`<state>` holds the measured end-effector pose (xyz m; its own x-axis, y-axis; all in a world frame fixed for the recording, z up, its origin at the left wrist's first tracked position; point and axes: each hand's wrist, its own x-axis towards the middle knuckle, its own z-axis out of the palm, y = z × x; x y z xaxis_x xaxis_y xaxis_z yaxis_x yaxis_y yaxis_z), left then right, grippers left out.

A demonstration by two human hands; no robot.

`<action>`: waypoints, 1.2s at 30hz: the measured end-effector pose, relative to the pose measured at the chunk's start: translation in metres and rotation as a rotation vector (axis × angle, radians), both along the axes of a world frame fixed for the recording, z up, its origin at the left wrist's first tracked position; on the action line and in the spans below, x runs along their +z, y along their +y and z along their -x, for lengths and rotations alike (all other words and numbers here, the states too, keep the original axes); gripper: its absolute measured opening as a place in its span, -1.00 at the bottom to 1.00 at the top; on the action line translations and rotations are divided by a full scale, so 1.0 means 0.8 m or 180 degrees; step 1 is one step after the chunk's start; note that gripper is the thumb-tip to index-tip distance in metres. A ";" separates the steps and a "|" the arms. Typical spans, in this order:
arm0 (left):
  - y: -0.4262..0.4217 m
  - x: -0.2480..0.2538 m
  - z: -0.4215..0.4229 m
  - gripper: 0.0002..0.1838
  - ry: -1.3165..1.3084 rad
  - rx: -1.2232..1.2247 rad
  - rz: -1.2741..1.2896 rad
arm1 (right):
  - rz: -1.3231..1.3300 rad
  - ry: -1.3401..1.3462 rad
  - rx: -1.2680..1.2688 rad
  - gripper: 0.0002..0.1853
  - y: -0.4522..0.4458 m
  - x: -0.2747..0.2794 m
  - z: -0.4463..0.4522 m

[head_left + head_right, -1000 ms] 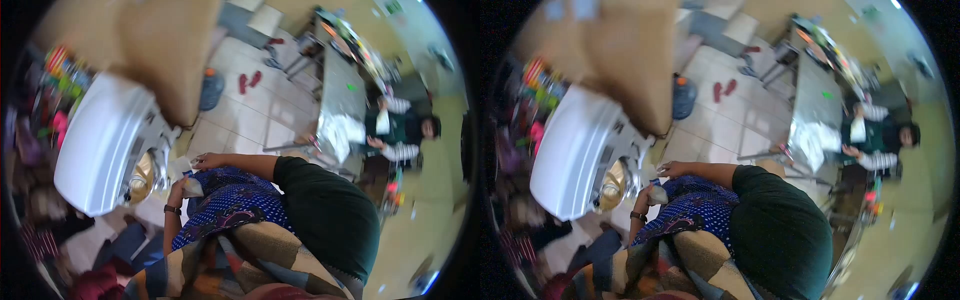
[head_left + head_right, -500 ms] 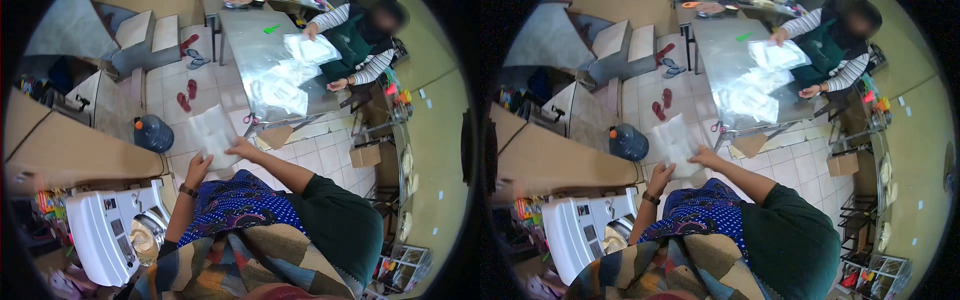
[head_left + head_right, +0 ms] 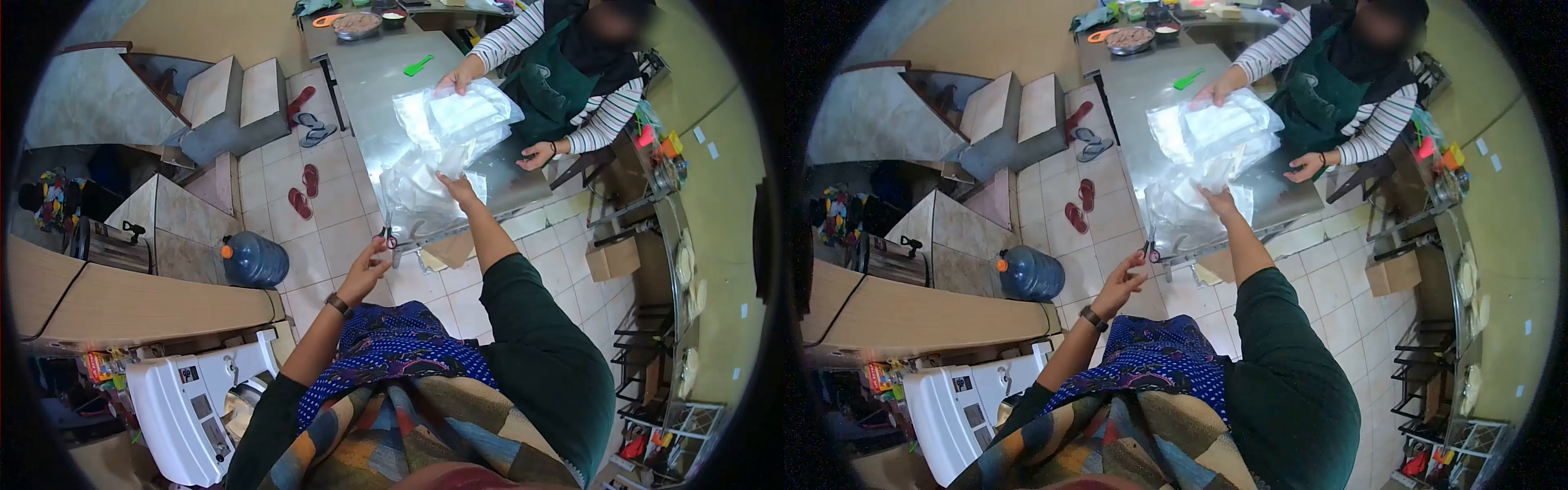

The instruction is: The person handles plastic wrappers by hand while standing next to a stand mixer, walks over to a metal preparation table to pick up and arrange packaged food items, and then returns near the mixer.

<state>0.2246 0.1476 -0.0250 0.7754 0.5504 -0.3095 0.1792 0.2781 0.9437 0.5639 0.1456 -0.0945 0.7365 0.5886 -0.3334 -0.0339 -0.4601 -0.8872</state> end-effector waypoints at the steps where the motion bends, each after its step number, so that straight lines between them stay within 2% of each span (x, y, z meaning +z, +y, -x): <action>1: -0.004 -0.010 0.008 -0.41 0.0020 0.0024 -0.0001 | 0.0293 -0.0226 0.0149 0.00 0.001 -0.004 -0.007; 2: -0.008 -0.020 0.018 -0.40 0.0179 0.0075 0.0067 | 0.0295 -0.0214 0.0178 0.00 -0.003 -0.007 -0.012; 5: -0.012 -0.034 0.046 -0.40 0.0467 0.0173 0.0288 | -0.1422 0.0708 -0.1042 -0.23 -0.009 0.008 -0.007; 7: -0.016 -0.036 0.052 -0.41 0.0606 0.0227 0.0452 | -0.2517 0.2088 -0.0918 -0.38 -0.034 0.104 0.030; 10: -0.018 -0.028 0.046 -0.36 0.0431 0.0164 0.0474 | -0.2759 0.2496 -0.0634 -0.46 -0.036 0.155 0.049; 11: -0.017 -0.020 0.034 -0.35 0.0273 0.0012 0.0324 | -0.2725 0.2505 -0.0575 -0.46 -0.030 0.162 0.051; 14: -0.011 -0.012 -0.010 -0.25 -0.0131 -0.0308 -0.0366 | -0.2284 0.1697 -0.0382 -0.55 -0.011 0.177 0.057; 17: -0.004 0.020 -0.057 -0.20 -0.0391 -0.0115 -0.0304 | -0.2181 0.1835 -0.0304 -0.57 -0.001 0.208 0.099; 18: 0.003 0.026 -0.076 -0.22 -0.0531 0.0249 0.0299 | -0.2138 0.1524 -0.0289 -0.66 0.006 0.190 0.101; 19: 0.011 0.031 -0.089 -0.24 -0.0667 0.0579 0.0911 | -0.2124 0.1503 -0.0284 -0.66 0.014 0.177 0.105; 20: 0.022 0.035 -0.100 -0.24 -0.0688 0.0557 0.0926 | -0.2135 0.1502 -0.0237 -0.72 0.022 0.166 0.110; 22: 0.042 0.045 -0.121 -0.32 -0.0887 0.0866 0.1767 | -0.2397 0.1549 -0.0158 -0.86 0.033 0.162 0.135; 23: 0.053 0.050 -0.123 -0.32 -0.0895 0.0826 0.1784 | -0.2570 0.1567 -0.0168 -0.85 0.035 0.165 0.154; 25: 0.074 0.053 -0.117 -0.46 -0.1656 0.1002 0.1797 | -0.2801 0.1756 -0.0023 -0.86 0.034 0.161 0.182; 26: 0.079 0.055 -0.112 -0.46 -0.1647 0.0969 0.1814 | -0.2797 0.1777 -0.0030 -0.89 0.031 0.162 0.192; 28: 0.086 0.059 -0.100 -0.62 -0.1727 0.1413 0.1709 | -0.2828 0.1868 -0.0042 -0.92 0.023 0.152 0.208; 29: 0.088 0.048 -0.096 -0.62 -0.1712 0.1408 0.1729 | -0.2814 0.1868 -0.0063 -0.92 0.017 0.146 0.217; 31: 0.090 0.025 -0.088 -0.76 -0.1827 0.1150 0.1587 | -0.2515 0.1934 0.0009 -0.91 0.007 0.130 0.236; 32: 0.084 0.031 -0.086 -0.84 -0.1829 0.1553 0.1635 | -0.2469 0.2020 0.0021 -0.92 0.006 0.111 0.242; 33: 0.084 0.026 -0.077 -0.84 -0.1830 0.1565 0.1637 | -0.2461 0.2024 0.0029 -0.92 0.002 0.114 0.253; 35: 0.085 0.011 -0.056 -0.84 -0.1344 0.1883 0.1889 | -0.1896 0.2481 0.0239 -0.90 -0.008 0.123 0.276; 36: 0.073 0.030 -0.047 -0.78 -0.1748 0.2241 0.1720 | -0.1934 0.2641 0.0200 -0.84 -0.006 0.104 0.286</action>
<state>0.2620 0.2060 -0.0009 0.4415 0.8257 -0.3510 -0.6034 0.5628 0.5650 0.3350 0.1405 -0.0111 0.3721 0.8571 -0.3561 -0.7333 0.0363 -0.6789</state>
